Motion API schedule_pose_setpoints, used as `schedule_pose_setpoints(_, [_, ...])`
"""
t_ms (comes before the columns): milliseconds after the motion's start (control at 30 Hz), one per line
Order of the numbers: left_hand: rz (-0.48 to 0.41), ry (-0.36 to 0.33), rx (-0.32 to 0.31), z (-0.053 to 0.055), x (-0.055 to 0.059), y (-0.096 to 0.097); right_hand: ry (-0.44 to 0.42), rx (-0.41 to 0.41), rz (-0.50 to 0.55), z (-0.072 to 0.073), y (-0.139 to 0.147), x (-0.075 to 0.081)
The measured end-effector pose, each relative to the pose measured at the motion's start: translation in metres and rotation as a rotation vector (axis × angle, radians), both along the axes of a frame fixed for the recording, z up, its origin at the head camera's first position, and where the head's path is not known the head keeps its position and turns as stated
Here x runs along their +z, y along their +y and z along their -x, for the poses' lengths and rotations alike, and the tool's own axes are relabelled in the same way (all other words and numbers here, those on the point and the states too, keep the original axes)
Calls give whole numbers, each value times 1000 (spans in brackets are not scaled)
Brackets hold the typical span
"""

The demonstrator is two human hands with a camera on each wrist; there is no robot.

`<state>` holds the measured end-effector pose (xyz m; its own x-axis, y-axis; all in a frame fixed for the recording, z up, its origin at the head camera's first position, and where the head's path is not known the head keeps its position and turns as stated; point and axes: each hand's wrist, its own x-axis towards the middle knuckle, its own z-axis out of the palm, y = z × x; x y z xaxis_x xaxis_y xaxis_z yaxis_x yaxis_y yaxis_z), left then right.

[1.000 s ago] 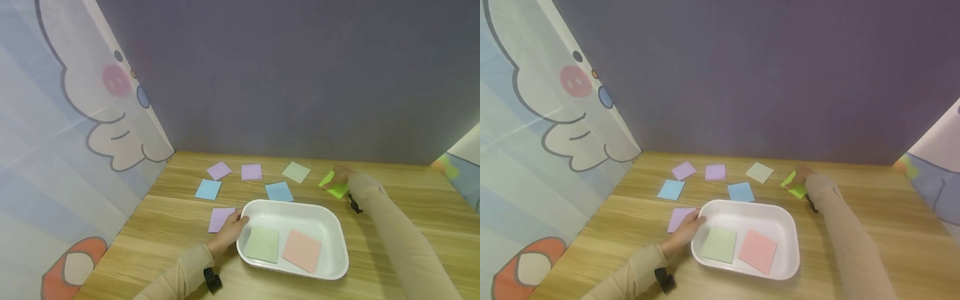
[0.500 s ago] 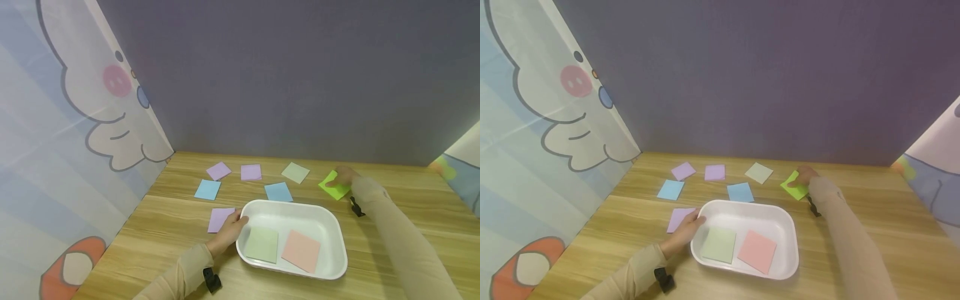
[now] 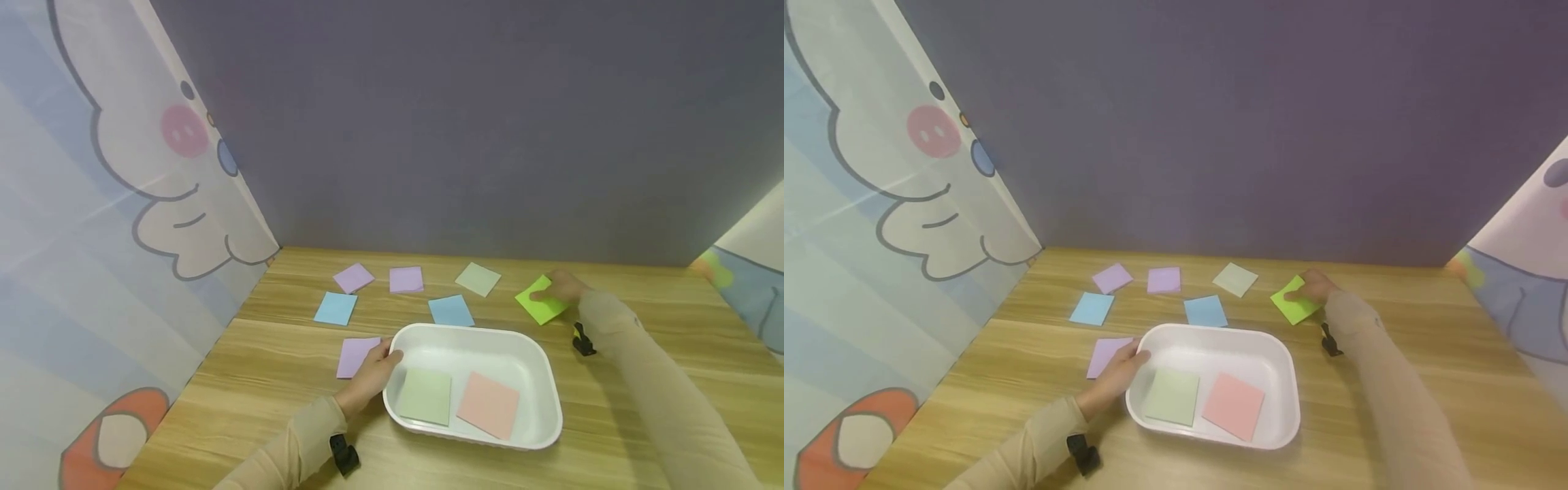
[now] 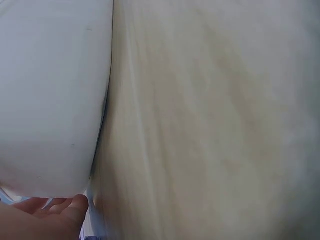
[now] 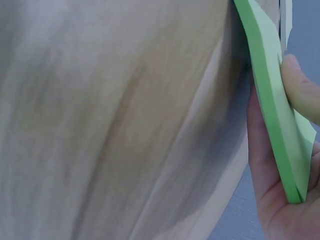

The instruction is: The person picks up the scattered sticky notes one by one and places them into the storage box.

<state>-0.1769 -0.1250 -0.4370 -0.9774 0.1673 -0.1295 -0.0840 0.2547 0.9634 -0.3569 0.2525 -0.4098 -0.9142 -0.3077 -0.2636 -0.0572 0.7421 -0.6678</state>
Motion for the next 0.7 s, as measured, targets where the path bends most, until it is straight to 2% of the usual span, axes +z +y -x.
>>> schedule_pose_setpoints(167, [1, -16, 1, -12, 27, 4, 19, -18, -9, 1, 1, 1])
schedule_pose_setpoints(300, [8, -21, 6, -13, 29, 5, 24, -16, -7, -3, 2, 4])
schedule_pose_setpoints(533, [-3, -25, 9, -11, 27, 4, 95, 12, -15, -2, 4, 8])
schedule_pose_setpoints(700, [29, -23, 14, -14, 31, 5, 88, -1, -1, -3, 6, 8])
